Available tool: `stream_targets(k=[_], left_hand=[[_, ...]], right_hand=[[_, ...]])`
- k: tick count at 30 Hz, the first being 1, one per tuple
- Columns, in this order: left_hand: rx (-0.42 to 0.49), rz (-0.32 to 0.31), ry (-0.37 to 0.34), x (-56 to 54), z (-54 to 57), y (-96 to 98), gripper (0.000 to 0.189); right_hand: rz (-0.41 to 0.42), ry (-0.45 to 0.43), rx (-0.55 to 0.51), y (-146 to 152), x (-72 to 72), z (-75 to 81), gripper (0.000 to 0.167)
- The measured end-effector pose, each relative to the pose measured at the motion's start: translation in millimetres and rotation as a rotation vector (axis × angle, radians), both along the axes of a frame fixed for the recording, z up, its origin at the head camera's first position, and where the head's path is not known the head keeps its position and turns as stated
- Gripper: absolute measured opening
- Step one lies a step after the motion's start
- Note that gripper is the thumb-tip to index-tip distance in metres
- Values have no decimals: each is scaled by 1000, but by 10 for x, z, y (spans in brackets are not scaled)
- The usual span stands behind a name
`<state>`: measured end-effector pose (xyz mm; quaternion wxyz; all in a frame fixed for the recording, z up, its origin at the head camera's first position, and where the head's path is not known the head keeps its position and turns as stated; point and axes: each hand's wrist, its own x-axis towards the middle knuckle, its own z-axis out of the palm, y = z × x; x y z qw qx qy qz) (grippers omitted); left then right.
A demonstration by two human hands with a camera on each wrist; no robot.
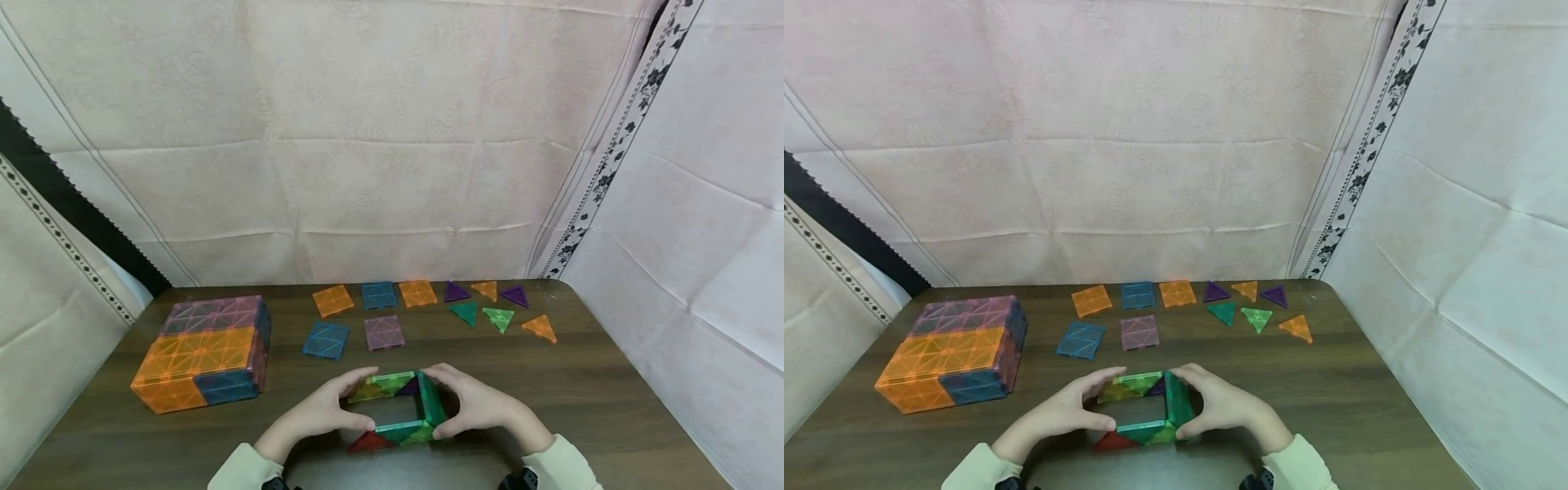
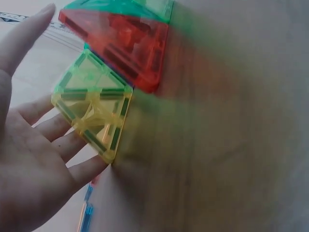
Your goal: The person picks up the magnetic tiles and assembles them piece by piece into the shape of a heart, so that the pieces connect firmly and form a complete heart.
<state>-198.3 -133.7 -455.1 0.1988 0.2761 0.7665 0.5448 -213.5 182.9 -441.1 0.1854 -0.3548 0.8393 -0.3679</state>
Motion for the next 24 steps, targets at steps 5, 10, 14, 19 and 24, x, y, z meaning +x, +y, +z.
stream_targets(k=[5, 10, 14, 19, 24], left_hand=[[50, 86, 32, -85, 4, -38, 70], [42, 291, 99, -269, 7, -58, 65], [9, 391, 106, -479, 55, -3, 67], [-76, 428, 117, -717, 68, 133, 72], [-139, 421, 147, -913, -13, 254, 72]], right_hand=[[-7, -41, -9, 19, -7, -42, 86], [-18, -37, -8, 35, -11, -72, 86], [-18, -29, -10, 44, -14, -77, 85], [-15, -31, -12, 46, -17, -81, 84], [-13, -43, -27, 57, -16, -87, 84]])
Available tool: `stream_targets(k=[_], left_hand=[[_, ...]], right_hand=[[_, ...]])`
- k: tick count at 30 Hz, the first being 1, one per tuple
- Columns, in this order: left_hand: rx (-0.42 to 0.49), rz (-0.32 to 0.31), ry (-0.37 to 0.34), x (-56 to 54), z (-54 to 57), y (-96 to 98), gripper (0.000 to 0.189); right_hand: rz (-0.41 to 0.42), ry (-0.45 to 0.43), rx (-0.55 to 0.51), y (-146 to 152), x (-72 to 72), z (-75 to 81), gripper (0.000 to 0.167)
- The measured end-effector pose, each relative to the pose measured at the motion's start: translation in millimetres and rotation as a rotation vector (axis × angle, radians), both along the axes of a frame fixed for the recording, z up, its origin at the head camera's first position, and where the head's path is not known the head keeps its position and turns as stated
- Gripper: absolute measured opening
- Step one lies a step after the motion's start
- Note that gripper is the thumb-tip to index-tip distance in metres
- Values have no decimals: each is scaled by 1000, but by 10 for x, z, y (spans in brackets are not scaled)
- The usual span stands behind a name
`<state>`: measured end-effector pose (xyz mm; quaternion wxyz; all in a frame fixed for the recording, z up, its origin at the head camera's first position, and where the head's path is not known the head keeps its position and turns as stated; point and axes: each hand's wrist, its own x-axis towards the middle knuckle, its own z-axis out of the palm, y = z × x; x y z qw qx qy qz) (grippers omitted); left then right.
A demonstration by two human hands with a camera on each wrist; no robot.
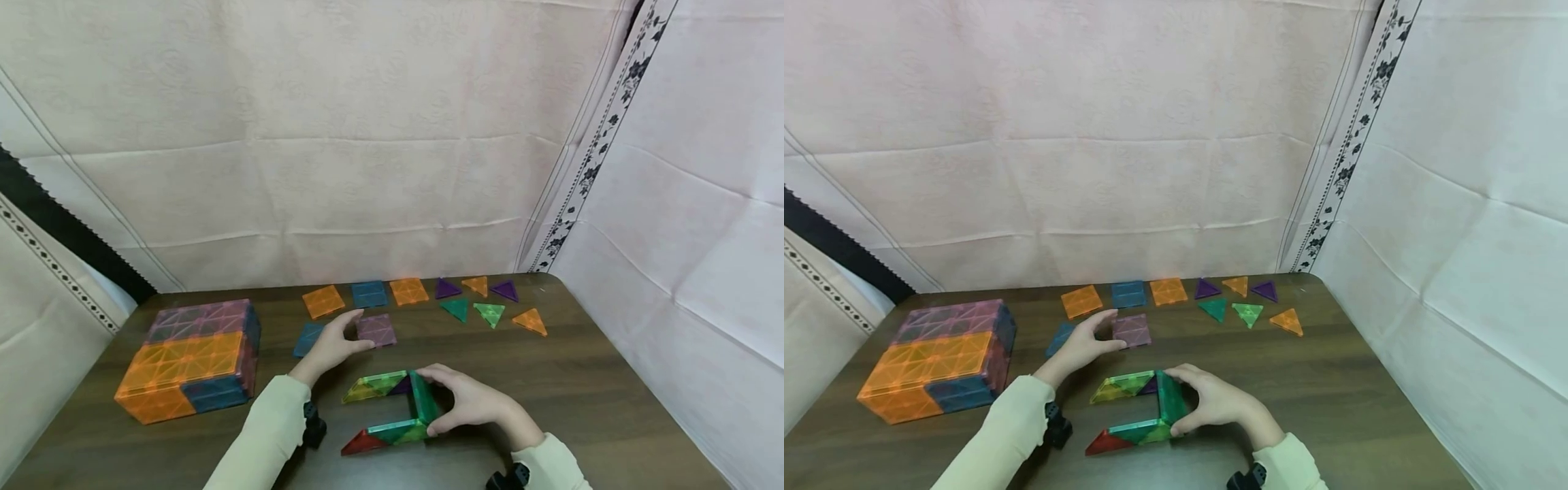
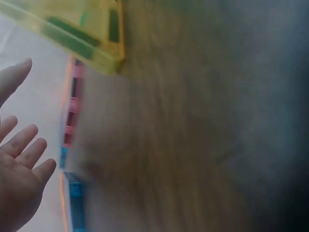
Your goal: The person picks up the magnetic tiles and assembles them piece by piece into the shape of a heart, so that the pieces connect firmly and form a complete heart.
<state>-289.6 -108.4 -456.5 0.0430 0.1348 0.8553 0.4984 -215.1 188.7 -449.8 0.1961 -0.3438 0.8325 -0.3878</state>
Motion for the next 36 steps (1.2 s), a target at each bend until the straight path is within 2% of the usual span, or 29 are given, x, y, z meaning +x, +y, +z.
stream_targets(k=[5, 10, 19, 21, 26, 31, 36], left_hand=[[-69, 0, -1, -138, -66, 62, 76], [-145, -20, -9, -225, -112, 83, 83], [-217, -37, -11, -261, -105, 104, 88], [-244, -45, 7, -263, -104, 111, 87], [-284, -56, 39, -225, -92, 86, 83], [-260, -62, 66, -158, -62, 72, 78], [-171, -55, 76, -9, 116, 96, 77]], right_hand=[[3, -2, -3, 6, -8, -13, 83], [11, 15, -3, 7, -8, -45, 82], [6, 20, -8, 12, -18, -68, 82], [5, 16, -10, 18, -20, -65, 82], [9, 2, -18, 16, -28, -56, 81], [9, 2, -13, 22, -28, -54, 81], [9, -2, -14, 30, -24, -48, 81]])
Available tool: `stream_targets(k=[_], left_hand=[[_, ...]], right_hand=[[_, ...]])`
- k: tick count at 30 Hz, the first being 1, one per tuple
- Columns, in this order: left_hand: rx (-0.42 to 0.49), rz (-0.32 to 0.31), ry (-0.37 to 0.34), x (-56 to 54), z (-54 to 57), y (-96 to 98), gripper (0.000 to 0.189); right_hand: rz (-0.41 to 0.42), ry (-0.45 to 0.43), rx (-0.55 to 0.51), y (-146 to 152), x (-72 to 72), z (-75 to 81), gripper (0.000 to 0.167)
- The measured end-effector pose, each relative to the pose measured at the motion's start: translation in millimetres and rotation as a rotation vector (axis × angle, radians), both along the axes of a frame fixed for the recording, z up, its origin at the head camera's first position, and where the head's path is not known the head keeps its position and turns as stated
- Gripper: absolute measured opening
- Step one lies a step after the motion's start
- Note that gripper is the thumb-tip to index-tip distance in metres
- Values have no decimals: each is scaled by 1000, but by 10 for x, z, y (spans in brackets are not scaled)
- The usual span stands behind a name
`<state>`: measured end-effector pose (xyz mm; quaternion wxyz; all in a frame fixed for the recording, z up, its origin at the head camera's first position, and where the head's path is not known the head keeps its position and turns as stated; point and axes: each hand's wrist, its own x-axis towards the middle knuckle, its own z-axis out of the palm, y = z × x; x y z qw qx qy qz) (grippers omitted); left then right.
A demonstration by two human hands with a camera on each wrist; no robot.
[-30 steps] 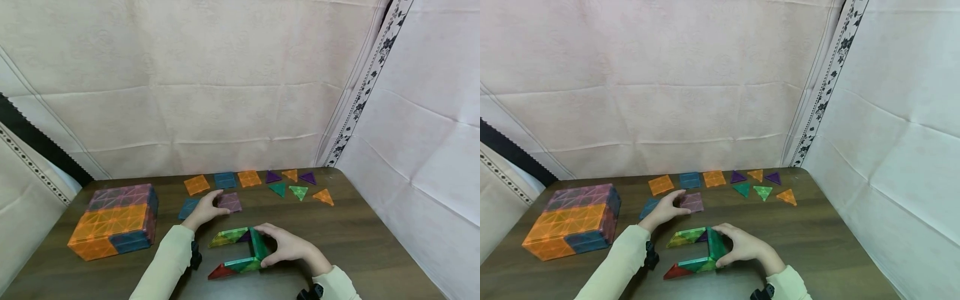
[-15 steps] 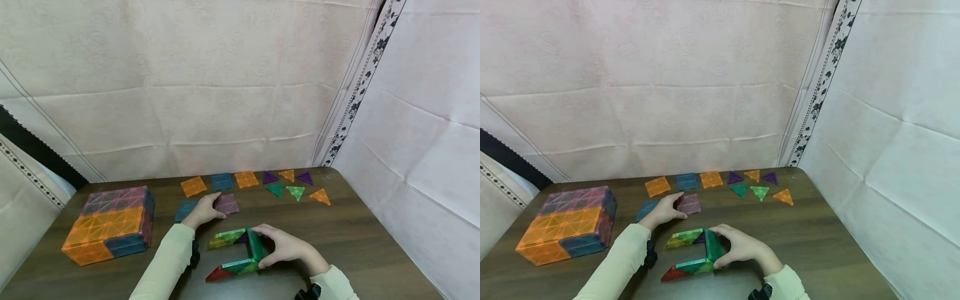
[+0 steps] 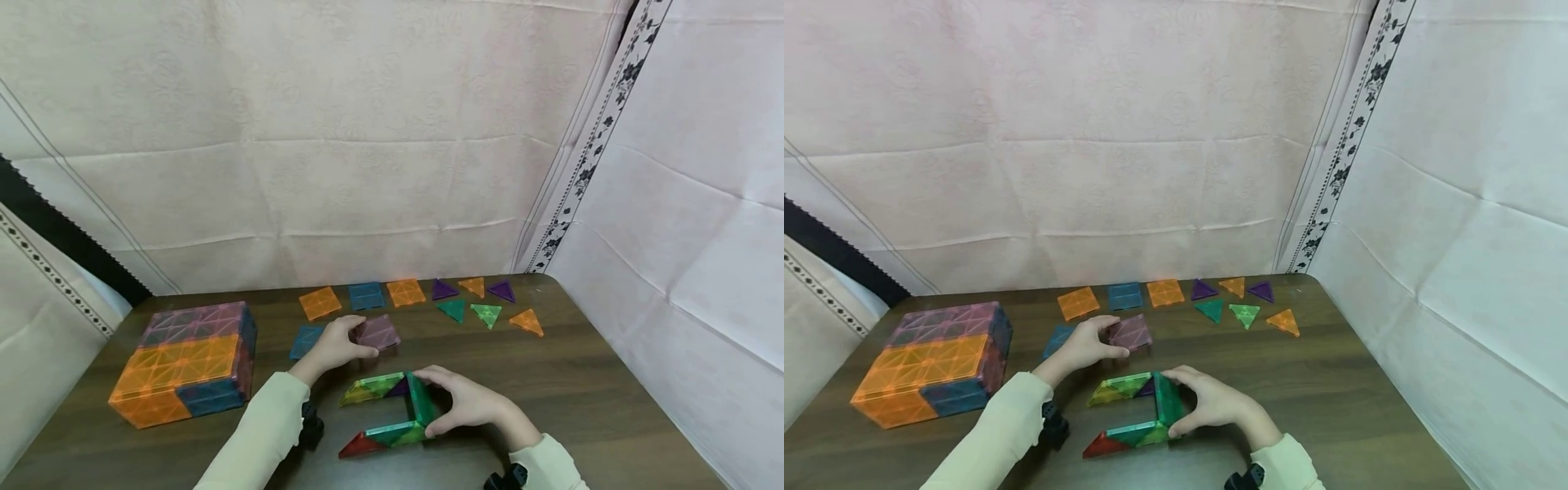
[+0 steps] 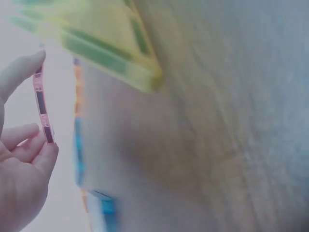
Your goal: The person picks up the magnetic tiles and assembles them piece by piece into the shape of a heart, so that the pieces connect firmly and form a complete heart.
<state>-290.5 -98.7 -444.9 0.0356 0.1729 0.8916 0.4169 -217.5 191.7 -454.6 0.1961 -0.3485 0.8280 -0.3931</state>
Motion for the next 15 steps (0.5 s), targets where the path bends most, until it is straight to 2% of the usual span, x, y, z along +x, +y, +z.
stream_targets(k=[4, 8, 11, 15], left_hand=[[35, -5, 4, 204, 207, -5, 77], [39, -27, 25, 437, 355, -41, 76], [35, -66, 49, 617, 419, -72, 77], [25, -131, 55, 837, 429, -93, 78]], right_hand=[[1, -5, -1, 3, 2, 8, 81], [-2, -6, -2, 0, 4, 15, 81], [-2, -7, -4, -5, 3, 16, 80], [-4, -10, -6, -5, -2, 9, 78]])
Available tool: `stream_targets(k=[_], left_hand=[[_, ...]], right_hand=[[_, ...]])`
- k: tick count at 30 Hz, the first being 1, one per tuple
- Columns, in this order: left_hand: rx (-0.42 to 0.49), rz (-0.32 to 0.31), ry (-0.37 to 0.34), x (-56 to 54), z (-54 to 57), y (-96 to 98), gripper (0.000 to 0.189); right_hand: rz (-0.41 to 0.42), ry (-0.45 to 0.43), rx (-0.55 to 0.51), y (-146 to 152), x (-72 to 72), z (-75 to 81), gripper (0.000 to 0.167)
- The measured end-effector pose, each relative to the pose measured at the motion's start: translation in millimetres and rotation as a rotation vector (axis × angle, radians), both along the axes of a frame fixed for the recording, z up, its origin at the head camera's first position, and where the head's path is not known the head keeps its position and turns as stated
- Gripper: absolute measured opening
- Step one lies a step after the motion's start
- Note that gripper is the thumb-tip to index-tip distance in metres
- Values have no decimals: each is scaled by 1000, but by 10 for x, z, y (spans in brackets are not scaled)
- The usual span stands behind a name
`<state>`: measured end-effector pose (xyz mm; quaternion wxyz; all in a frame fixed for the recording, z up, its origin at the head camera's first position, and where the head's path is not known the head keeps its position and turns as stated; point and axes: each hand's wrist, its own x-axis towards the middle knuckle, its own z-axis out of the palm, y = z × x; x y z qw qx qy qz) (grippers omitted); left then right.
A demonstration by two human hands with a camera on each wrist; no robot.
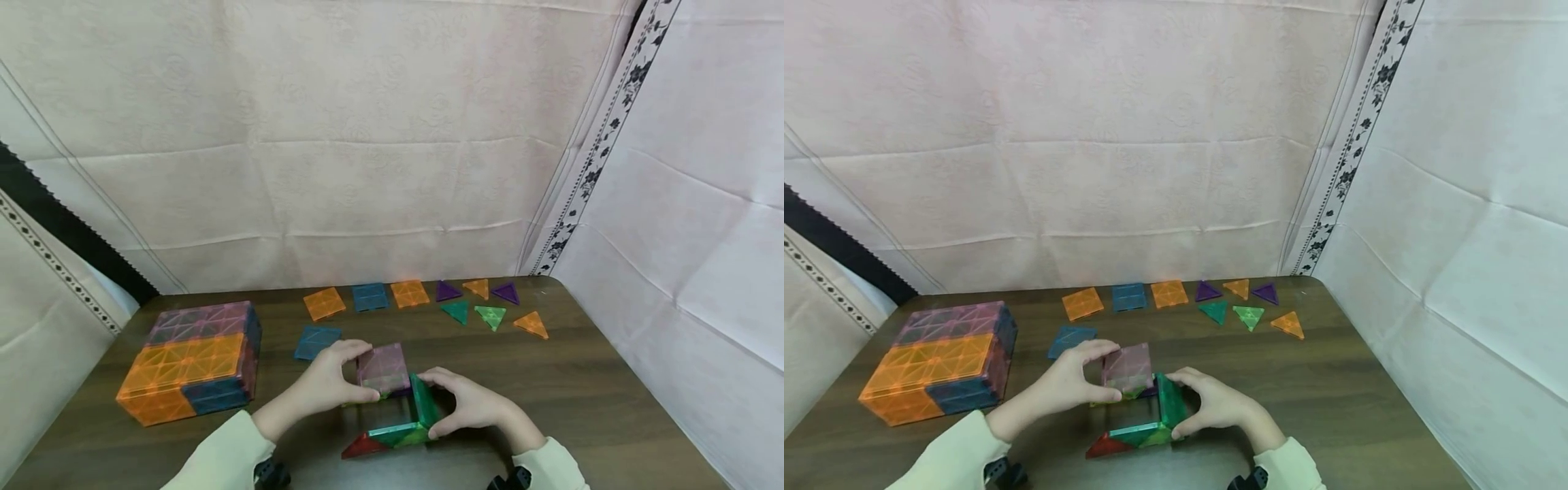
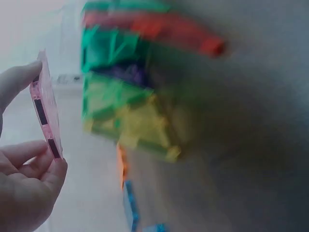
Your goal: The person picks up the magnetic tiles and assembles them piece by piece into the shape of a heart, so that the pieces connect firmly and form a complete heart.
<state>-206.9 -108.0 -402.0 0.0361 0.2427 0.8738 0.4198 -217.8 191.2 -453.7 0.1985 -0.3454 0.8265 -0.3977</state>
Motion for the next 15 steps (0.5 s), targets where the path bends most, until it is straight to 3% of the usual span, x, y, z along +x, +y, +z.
stream_targets(k=[6, 15], left_hand=[[-24, -37, 18, 212, -54, 50, 77], [-95, -65, 72, 314, -106, 159, 77]], right_hand=[[-6, 13, -5, 6, 0, -19, 76], [-17, 21, 8, 5, 1, -32, 77]])
